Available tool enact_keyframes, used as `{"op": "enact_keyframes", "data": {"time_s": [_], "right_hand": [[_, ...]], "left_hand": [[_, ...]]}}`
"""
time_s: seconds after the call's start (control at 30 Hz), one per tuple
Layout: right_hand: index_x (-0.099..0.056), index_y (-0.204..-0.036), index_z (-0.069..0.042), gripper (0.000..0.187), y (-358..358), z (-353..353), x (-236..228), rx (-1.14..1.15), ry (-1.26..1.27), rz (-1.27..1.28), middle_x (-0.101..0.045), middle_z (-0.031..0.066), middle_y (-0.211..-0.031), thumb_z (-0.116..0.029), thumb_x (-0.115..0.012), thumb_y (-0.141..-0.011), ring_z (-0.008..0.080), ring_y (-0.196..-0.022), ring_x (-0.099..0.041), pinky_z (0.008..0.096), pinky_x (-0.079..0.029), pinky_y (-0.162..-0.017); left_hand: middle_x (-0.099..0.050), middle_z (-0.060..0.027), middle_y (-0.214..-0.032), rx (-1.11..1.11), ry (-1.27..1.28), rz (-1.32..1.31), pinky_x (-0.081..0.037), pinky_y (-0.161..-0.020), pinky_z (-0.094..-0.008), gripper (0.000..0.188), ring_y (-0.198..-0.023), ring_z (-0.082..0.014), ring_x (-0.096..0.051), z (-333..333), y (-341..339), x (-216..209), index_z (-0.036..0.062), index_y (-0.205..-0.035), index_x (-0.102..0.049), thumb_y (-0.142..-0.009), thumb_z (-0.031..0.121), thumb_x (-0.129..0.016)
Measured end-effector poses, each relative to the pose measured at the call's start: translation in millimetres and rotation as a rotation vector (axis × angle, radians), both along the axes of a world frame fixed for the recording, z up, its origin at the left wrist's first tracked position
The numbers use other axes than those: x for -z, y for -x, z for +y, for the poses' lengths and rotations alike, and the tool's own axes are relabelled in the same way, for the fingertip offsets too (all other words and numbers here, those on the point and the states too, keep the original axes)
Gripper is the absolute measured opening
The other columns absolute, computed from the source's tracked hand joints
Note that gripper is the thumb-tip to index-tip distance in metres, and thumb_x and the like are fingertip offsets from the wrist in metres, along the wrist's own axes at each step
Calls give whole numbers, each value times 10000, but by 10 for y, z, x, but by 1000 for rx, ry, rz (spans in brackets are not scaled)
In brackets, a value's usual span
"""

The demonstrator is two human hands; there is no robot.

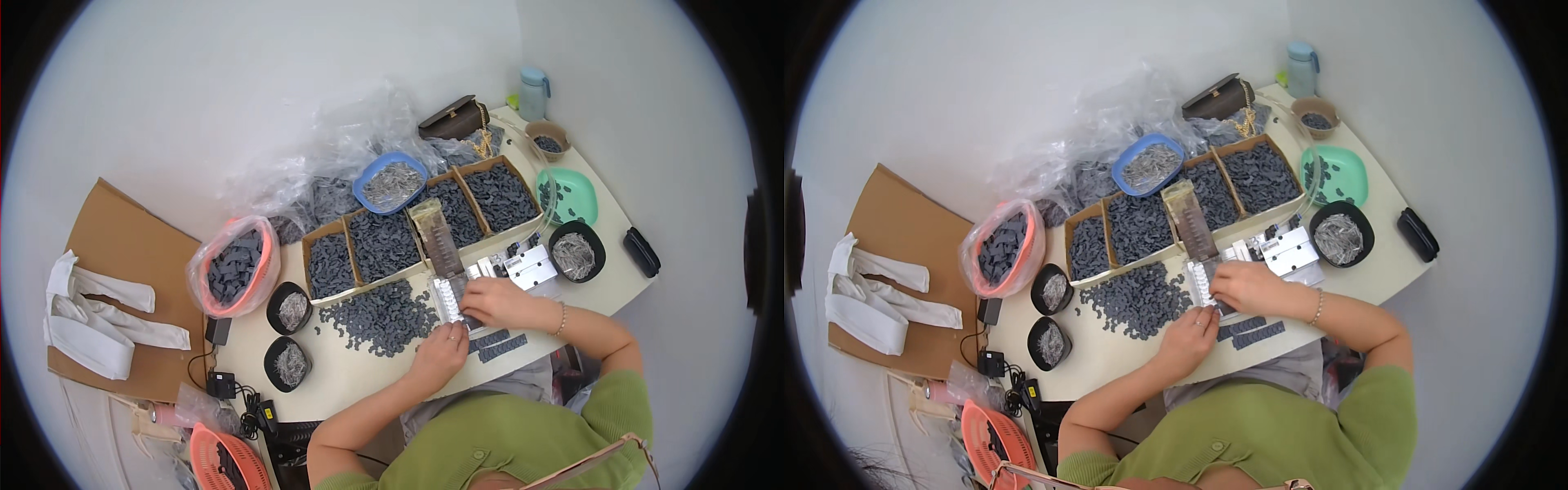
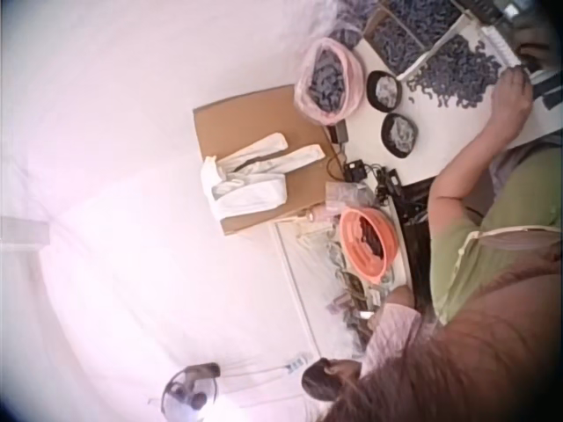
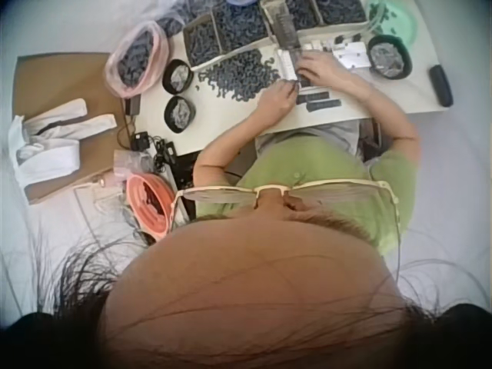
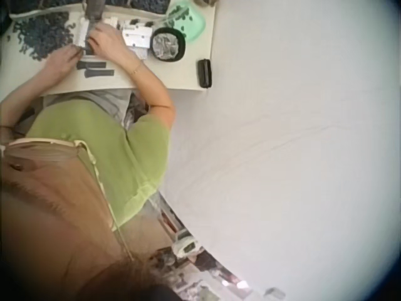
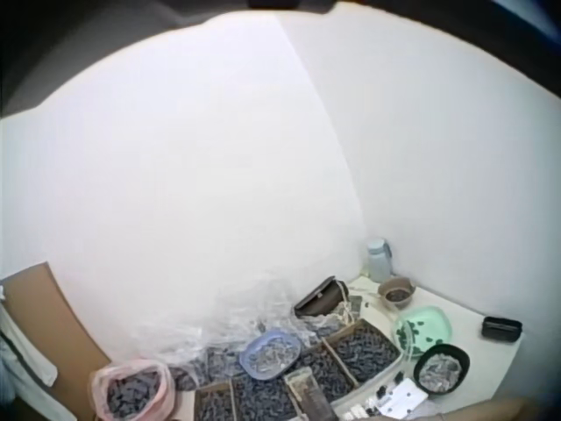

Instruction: The person picks up grey plastic pieces and small metal clips from containers on a workstation and attaches them to a metal assembly fixture using a press-like tool.

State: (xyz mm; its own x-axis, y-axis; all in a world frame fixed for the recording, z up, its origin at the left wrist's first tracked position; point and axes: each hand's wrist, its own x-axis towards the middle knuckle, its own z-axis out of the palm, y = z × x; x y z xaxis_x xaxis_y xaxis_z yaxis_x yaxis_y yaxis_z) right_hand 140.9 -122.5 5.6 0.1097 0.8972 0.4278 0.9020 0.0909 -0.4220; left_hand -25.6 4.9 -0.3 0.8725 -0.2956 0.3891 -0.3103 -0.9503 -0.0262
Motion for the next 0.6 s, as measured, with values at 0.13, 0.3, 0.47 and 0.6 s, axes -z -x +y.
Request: {"op": "enact_keyframes", "data": {"time_s": [0.13,0.3,0.47,0.6], "right_hand": [[-625,-880,-23,188,132,13,105,-35,-36,-209,-541,76,-821,-115,-597,-719,239,-780,-571,341,-487,-666],[-610,-888,29,227,340,-114,58,-27,-100,-454,-533,63,-817,-108,-578,-710,211,-777,-549,309,-465,-659],[-644,-861,-21,171,237,-52,19,-81,24,-337,-581,70,-861,-106,-579,-728,226,-805,-562,322,-469,-684],[-684,-879,-67,197,-411,260,-130,163,39,-280,-632,61,-830,-62,-630,-689,238,-860,-563,373,-453,-738]], "left_hand": [[-630,-140,-983,-48,50,107,-532,-682,-331,264,-831,-265,-615,-29,0,-61,-18,-950,-624,-699,61,-610],[-630,-122,-858,-152,256,157,-508,-684,-407,95,-783,-318,-606,669,-246,-262,50,-797,-615,-703,31,-616],[-626,-104,-898,-245,139,25,-503,-754,-386,213,-855,-295,-598,1354,-730,-270,19,-897,-676,-725,-21,-556],[-618,-101,-876,-245,-75,160,-514,-757,-375,157,-857,-269,-609,1437,-920,-286,31,-849,-673,-742,39,-558]]}}
